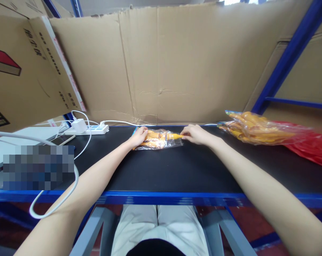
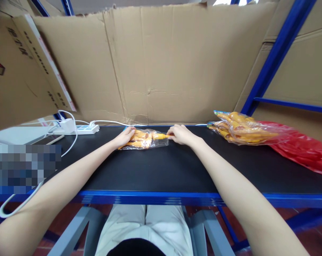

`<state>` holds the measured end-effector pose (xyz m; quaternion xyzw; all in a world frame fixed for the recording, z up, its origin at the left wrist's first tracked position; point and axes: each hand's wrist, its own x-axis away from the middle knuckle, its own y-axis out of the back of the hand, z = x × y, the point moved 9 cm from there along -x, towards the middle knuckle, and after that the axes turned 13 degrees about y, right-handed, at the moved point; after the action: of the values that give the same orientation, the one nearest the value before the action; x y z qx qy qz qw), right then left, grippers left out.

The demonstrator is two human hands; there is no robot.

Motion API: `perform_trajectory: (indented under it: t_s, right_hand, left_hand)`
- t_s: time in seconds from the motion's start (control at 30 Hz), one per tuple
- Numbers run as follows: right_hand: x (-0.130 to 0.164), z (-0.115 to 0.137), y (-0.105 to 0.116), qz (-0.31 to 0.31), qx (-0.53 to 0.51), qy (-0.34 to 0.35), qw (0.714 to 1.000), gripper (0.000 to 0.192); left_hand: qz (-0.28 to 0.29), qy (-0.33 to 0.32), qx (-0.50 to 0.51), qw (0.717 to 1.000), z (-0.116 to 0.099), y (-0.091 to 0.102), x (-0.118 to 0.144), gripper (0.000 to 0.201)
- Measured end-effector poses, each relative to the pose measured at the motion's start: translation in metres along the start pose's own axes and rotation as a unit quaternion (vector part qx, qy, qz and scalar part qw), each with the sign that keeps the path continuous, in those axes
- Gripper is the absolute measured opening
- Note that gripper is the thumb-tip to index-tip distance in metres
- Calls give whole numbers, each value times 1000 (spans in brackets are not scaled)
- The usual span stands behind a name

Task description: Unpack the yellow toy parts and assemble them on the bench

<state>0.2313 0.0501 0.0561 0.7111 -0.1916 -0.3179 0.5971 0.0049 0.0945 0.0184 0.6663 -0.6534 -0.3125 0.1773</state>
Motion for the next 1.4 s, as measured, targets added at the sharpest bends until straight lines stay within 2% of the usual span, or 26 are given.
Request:
perform_trajectory:
  t_s: [0.13, 0.2, 0.4, 0.7, 0.93, 1.07, 1.23, 1.33, 1.4]
  right_hand:
    - [4, 5, 1, 46, -72, -22, 996, 18]
    - [5, 12, 4, 48, -119, -19, 991, 20]
    - [0, 19, 10, -26, -181, -10, 983, 23]
    - [-13, 22, -20, -74, -291, 10, 954, 31]
    - [-16, 33, -9, -132, -284, 14, 950, 21]
    - [-17, 38, -6, -125, -282, 8, 951, 17]
    - [-14, 32, 1, -109, -245, -20, 963, 17]
    - [-6, 17, 5, -91, -204, -97, 970, 21]
    - [2, 5, -5, -30, -203, -163, 965, 27]
  left_hand:
    - [5, 3, 31, 999, 2, -2, -1, 27]
    - [9, 8, 48, 999, 3, -2, -1, 27]
    - [13, 3, 32, 999, -2, -1, 2, 31]
    - [52, -23, 98, 994, -19, -11, 12, 37]
    - [46, -30, 97, 994, -24, -7, 19, 46]
    - [56, -34, 73, 995, -24, -10, 19, 55]
    - [48, -52, 41, 997, -29, -9, 21, 50]
    - [32, -64, 27, 997, -32, -7, 21, 48]
    - [15, -76, 12, 997, -34, -4, 22, 46]
